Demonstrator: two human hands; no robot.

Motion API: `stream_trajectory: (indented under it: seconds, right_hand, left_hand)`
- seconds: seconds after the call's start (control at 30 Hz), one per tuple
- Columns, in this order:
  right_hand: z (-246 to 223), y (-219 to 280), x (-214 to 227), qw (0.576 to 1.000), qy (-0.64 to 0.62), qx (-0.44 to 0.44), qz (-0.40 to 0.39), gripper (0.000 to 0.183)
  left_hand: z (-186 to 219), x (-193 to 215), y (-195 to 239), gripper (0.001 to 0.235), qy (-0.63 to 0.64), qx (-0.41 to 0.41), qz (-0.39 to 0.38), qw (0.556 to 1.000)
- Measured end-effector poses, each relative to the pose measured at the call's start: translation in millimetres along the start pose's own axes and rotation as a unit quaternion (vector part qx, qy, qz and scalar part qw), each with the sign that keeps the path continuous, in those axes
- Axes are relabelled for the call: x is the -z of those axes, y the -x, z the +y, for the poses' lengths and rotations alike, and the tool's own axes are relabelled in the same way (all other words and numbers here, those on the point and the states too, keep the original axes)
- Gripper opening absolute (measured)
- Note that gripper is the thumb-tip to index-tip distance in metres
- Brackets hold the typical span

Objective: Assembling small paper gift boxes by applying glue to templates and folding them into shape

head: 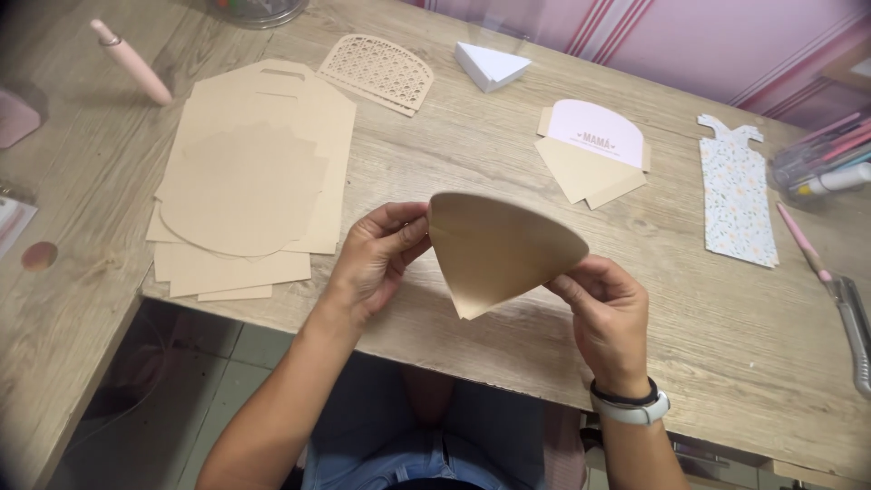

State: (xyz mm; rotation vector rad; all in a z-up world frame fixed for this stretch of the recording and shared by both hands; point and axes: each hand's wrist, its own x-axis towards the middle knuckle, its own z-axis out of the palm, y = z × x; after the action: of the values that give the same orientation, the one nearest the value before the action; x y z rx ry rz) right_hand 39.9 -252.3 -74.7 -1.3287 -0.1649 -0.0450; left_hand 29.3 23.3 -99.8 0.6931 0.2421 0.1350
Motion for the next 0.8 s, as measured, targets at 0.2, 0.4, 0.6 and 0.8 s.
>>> stream_trajectory:
  seconds: [0.2,0.4,0.6,0.8]
  right_hand:
    - [-44,-8,-18,0.995,0.059,-0.072,-0.033,0.041]
    - [-13,-33,29,0.995,0.001,-0.1,0.004,0.042]
    - [-53,-60,38,0.969,-0.109,0.006,-0.22,0.09]
    - [-48,-79,34,0.947,-0.097,-0.088,-0.295,0.093]
  left_hand:
    - [3,-29,14,0.069,-0.147,-0.007,-0.047,0.988]
    - [-7,-49,-16,0.069,-0.182,0.018,-0.055,0.982]
    - [-46,-73,-59,0.058,-0.09,0.23,-0.115,0.962]
    - [-169,-56,-117,0.068,0.193,0.548,-0.527,0.62]
